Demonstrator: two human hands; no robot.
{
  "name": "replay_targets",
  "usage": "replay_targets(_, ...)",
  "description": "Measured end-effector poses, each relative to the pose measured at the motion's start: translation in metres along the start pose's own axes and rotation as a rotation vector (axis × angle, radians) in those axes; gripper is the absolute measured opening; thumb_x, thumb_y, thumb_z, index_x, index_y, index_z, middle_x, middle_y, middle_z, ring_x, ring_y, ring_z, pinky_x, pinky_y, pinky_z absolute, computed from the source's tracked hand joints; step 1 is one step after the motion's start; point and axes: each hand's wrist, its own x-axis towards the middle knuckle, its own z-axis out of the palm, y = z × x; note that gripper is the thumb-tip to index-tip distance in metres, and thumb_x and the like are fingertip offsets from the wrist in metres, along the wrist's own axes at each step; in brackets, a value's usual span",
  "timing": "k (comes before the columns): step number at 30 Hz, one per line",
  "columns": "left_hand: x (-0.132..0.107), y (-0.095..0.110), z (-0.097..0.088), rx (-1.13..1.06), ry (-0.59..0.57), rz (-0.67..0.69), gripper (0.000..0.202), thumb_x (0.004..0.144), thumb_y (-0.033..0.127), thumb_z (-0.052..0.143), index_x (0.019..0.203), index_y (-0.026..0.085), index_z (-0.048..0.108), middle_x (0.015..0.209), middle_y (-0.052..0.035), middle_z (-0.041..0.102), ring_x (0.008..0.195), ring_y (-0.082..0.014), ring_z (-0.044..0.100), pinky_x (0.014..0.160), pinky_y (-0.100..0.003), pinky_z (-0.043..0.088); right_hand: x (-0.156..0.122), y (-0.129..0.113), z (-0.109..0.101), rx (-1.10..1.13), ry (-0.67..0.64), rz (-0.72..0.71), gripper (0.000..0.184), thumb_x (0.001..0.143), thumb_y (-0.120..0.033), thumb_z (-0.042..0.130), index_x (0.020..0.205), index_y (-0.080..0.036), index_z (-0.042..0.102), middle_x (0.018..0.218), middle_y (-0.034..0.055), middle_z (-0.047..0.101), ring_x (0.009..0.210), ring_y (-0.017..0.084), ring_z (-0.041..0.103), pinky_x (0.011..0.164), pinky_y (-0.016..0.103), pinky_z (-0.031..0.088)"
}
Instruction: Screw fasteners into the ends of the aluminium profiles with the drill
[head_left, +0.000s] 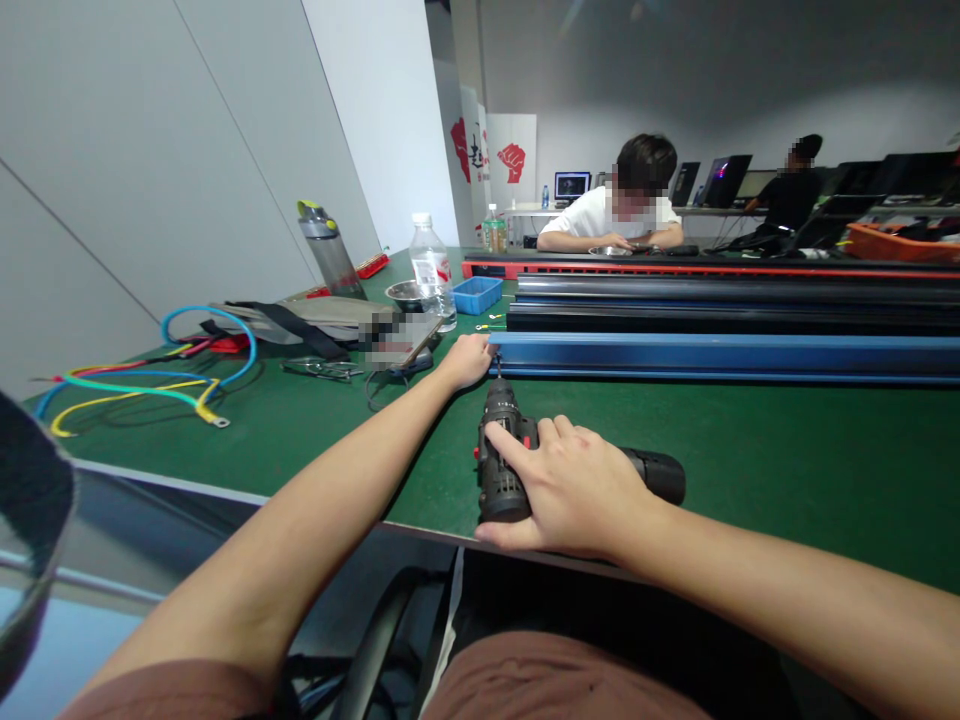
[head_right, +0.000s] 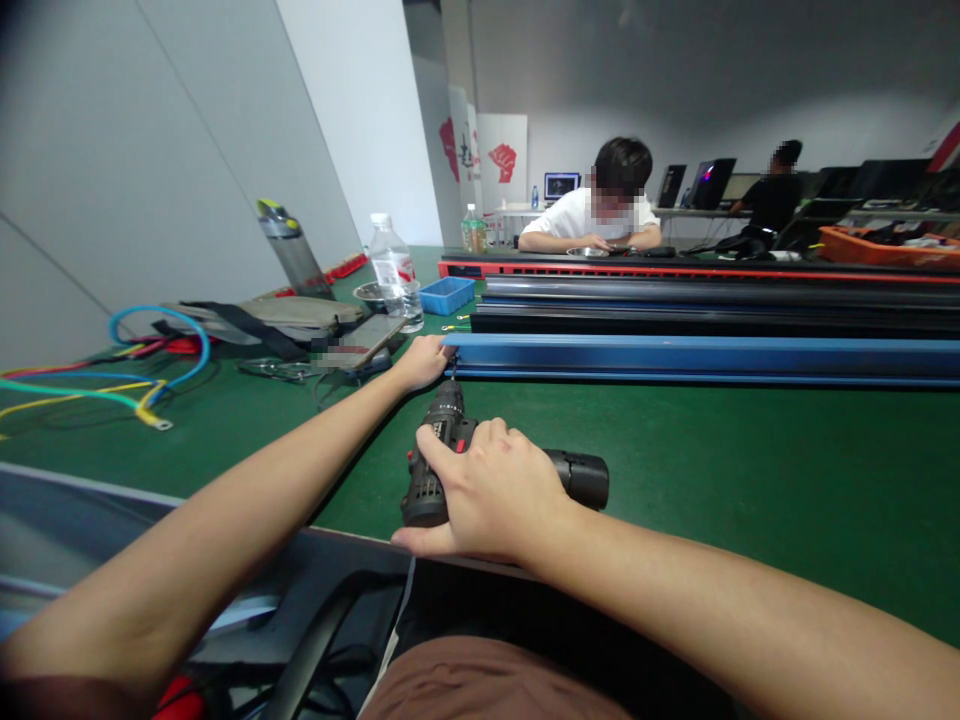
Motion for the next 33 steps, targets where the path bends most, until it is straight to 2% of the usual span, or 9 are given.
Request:
replay_targets(5,0.0,0.001,-0.001,0.02,-0.02,-0.013,0.047,0.097,0.032,0.031,0.081,0.012,0.07,0.086,-0.0148,0.072,0.08,-0.0237,0.065,0.072,-0.029,0.043,0.0,0.001,-0.003,0.064,-0.018,-0.007,0.104,0.07,-0.092,0.037,0.148,-0.023,0.037,0.095,0.0173,0.062,0.09,0.033,0.058,0.075,0.042,0.047)
replay_targets(8,-0.001,0.002,-0.002,0.018,-0.028,-0.021,0.047,0.097,0.033,0.031,0.081,0.012,0.07,0.087,-0.0152,0.072,0.08,-0.0242,0.065,0.072,-0.03,0.043,0.0,0.006,-0.006,0.108,-0.051,-0.064,0.107,0.067,-0.089,0.049,0.15,-0.023,0.033,0.105,0.0198,0.061,0.097,0.035,0.058,0.083,0.044,0.046)
replay_targets(11,-0.002,0.002,-0.003,-0.009,-0.021,-0.008,0.046,0.097,0.034,0.032,0.081,0.013,0.07,0.086,-0.014,0.072,0.08,-0.0234,0.064,0.073,-0.029,0.044,0.001,0.016,-0.014,0.172,-0.148,-0.127,0.111,0.07,-0.071,0.067,0.155,-0.018,0.02,0.114,0.021,0.06,0.104,0.035,0.058,0.089,0.043,0.045)
replay_targets(13,-0.002,0.002,-0.002,-0.025,-0.014,0.0,0.047,0.097,0.035,0.032,0.081,0.014,0.07,0.085,-0.0133,0.072,0.08,-0.0229,0.064,0.074,-0.029,0.044,0.003,0.023,-0.021,0.222,-0.231,-0.131,0.111,0.073,-0.058,0.072,0.156,-0.014,0.014,0.117,0.0203,0.06,0.107,0.033,0.058,0.091,0.041,0.046)
replay_targets(16,-0.001,0.001,-0.002,-0.028,-0.016,-0.001,0.048,0.097,0.035,0.031,0.08,0.014,0.069,0.084,-0.0136,0.072,0.079,-0.0233,0.064,0.074,-0.029,0.044,0.009,0.03,-0.031,0.166,-0.333,-0.045,0.094,0.073,-0.05,0.073,0.148,-0.01,0.033,0.115,0.0185,0.062,0.102,0.031,0.062,0.085,0.039,0.049)
replay_targets(18,-0.001,0.002,-0.002,-0.026,-0.018,-0.004,0.047,0.097,0.034,0.031,0.079,0.013,0.069,0.084,-0.0139,0.072,0.079,-0.0237,0.064,0.074,-0.03,0.045,0.015,0.033,-0.035,0.088,-0.375,0.016,0.076,0.073,-0.05,0.072,0.133,-0.008,0.051,0.111,0.0194,0.064,0.098,0.033,0.065,0.08,0.039,0.051)
replay_targets(21,-0.001,0.002,-0.002,-0.031,-0.016,-0.005,0.045,0.096,0.032,0.033,0.079,0.013,0.069,0.083,-0.0138,0.071,0.079,-0.0238,0.064,0.074,-0.03,0.044,0.025,0.035,-0.039,0.059,-0.448,0.02,0.061,0.072,-0.054,0.069,0.111,-0.008,0.065,0.101,0.0196,0.068,0.089,0.034,0.068,0.071,0.039,0.051)
replay_targets(27,-0.003,0.003,-0.004,-0.054,-0.011,0.005,0.041,0.096,0.029,0.036,0.08,0.014,0.07,0.083,-0.0126,0.072,0.079,-0.0228,0.064,0.074,-0.028,0.044,0.047,0.045,-0.038,0.098,-0.611,-0.069,0.054,0.06,-0.063,0.068,0.086,-0.015,0.073,0.083,0.0119,0.071,0.071,0.027,0.068,0.055,0.03,0.044)
replay_targets(33,-0.004,0.005,-0.004,-0.014,-0.029,-0.015,0.042,0.097,0.029,0.035,0.082,0.012,0.071,0.087,-0.0146,0.073,0.082,-0.0241,0.065,0.074,-0.029,0.044,0.044,0.052,-0.03,0.27,-0.6,-0.031,0.047,0.059,-0.058,0.069,0.081,-0.016,0.072,0.076,0.0069,0.069,0.06,0.018,0.06,0.049,0.025,0.038)
